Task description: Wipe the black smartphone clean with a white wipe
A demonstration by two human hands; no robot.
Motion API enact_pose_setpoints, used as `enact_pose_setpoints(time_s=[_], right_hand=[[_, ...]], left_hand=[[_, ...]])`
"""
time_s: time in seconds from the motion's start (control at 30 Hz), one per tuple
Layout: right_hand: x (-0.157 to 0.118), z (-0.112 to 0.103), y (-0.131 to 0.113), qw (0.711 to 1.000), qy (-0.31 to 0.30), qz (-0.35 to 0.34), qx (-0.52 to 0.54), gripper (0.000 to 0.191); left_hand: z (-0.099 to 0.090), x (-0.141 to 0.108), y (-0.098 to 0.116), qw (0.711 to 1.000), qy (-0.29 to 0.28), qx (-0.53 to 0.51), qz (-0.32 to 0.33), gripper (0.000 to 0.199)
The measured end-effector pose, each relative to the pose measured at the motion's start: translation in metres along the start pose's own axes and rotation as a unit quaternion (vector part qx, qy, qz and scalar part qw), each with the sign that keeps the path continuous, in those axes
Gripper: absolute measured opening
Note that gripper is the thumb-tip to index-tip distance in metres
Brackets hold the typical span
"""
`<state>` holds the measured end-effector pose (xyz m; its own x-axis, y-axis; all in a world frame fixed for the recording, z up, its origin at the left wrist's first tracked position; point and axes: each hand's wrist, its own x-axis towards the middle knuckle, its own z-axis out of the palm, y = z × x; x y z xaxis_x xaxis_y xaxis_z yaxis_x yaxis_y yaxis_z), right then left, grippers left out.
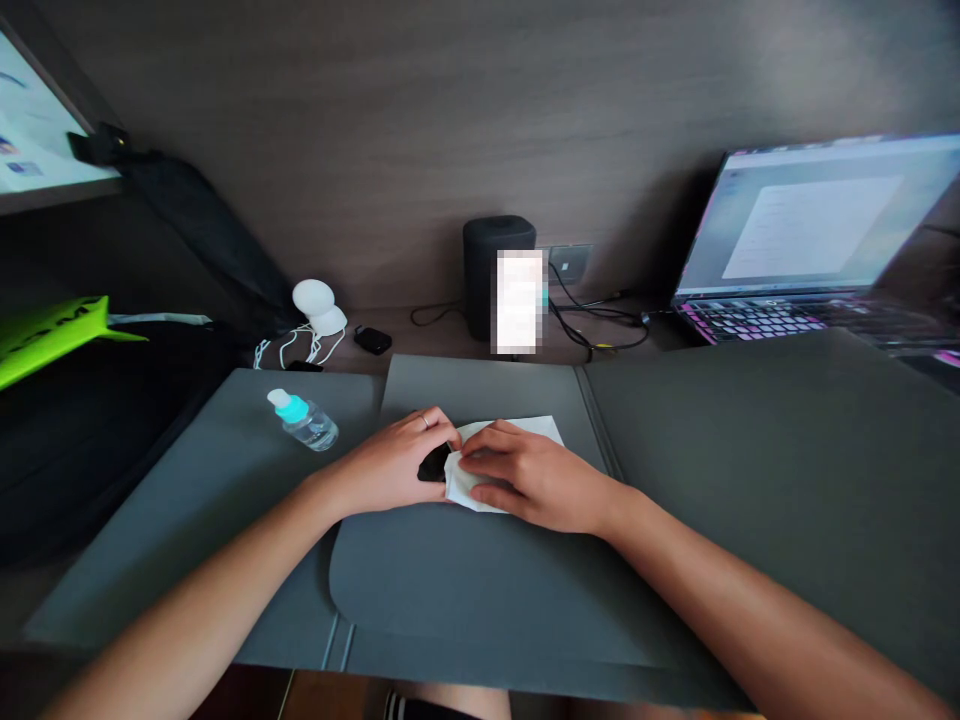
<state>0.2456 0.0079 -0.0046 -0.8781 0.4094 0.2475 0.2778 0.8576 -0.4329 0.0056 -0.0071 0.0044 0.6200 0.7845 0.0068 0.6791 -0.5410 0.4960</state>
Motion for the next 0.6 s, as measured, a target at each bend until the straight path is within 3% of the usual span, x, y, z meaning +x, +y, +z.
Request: enact_pose_setpoints(time_s=[0.6], right_hand=[[0.0008,-0.0005,0.0000,1.000,-0.003,0.003,-0.008,0.023]], left_hand=[[0.0013,0.0010,-0.0014,1.000,0.004,-0.003,0.000,0.030]])
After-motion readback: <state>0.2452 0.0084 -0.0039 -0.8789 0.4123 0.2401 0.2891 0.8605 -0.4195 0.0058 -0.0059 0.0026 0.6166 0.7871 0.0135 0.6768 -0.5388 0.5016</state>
